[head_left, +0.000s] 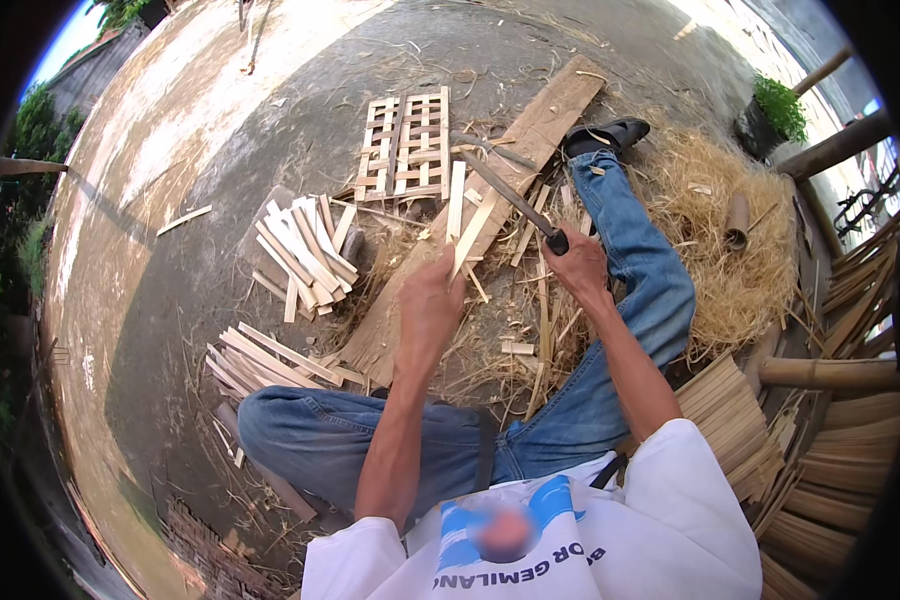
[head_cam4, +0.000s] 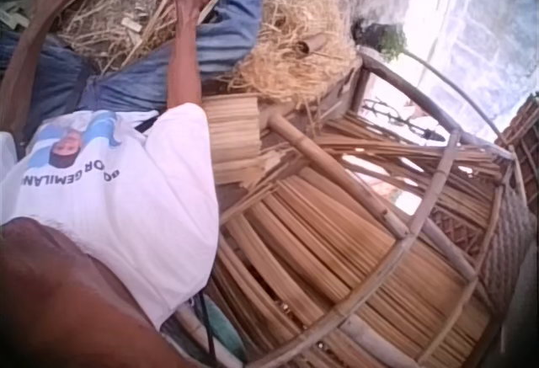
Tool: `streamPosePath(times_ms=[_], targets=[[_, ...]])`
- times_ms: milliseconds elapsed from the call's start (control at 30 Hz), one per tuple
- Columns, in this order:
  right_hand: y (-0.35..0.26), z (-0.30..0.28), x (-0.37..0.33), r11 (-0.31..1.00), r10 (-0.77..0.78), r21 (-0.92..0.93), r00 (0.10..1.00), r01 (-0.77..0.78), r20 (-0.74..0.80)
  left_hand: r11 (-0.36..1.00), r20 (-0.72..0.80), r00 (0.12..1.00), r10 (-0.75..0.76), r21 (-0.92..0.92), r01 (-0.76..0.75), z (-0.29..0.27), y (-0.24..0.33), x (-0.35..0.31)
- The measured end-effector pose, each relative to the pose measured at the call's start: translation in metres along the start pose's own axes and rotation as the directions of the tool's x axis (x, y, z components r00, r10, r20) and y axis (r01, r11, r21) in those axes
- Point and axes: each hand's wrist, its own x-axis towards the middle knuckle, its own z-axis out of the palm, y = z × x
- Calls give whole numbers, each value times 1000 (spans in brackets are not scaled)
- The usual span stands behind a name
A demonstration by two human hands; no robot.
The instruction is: The person sits on the ground and uses a knife to shave and cut thin wooden strips into smaller pieces. They repeatedly pick up strips, slice them, and place the cut pieces into a pile on the ground.
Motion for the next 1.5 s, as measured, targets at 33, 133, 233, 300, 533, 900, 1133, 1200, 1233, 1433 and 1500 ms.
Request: streamPosePath(times_ms=[33, 133, 233, 300, 533, 900, 1133, 1200, 1233, 1433, 1500], targets=[[11, -2, 10, 992, 122, -24, 993, -122, -1, 1000, 12, 1000, 19, 11, -19, 0, 2, 1], [41, 14, 30, 988, 155, 5, 983, -155, -98, 999, 13, 1000, -10, -36, 11, 1, 2, 5], [51, 28, 17, 980, 103, 166, 994, -106, 30, 990, -144, 982, -125, -79, 114, 12, -33, 12], [53, 44, 0, 915, 211, 312, 963, -255, 170, 974, -257, 941, -222, -102, 202, 6, -61, 23], [40, 82, -37, 917, 134, 305, 919, -257, 371, 828, -563, 681, -468, -10, 560, -57, -152, 47], [60, 87, -37, 860, 209, 386, 921, -333, 328, 680, -529, 707, -470, 293, 672, -78, -178, 61], [11, 69, -53, 545, 284, 613, 814, -572, 507, 972, -210, 971, -116, 175, 154, 47, -122, 79], [-9, 62, -68, 427, 245, 633, 757, -645, 606, 970, -93, 975, -203, 118, 213, 89, -139, 83], [-14, 61, -76, 382, 212, 640, 737, -667, 642, 958, -112, 972, -205, 178, 223, 108, -146, 86], [-10, 63, -101, 378, 218, 613, 710, -694, 669, 883, -217, 956, -197, 384, 269, 160, -143, 85], [-3, 68, -100, 367, 241, 619, 713, -695, 658, 892, -209, 954, -213, 358, 277, 159, -143, 84]])
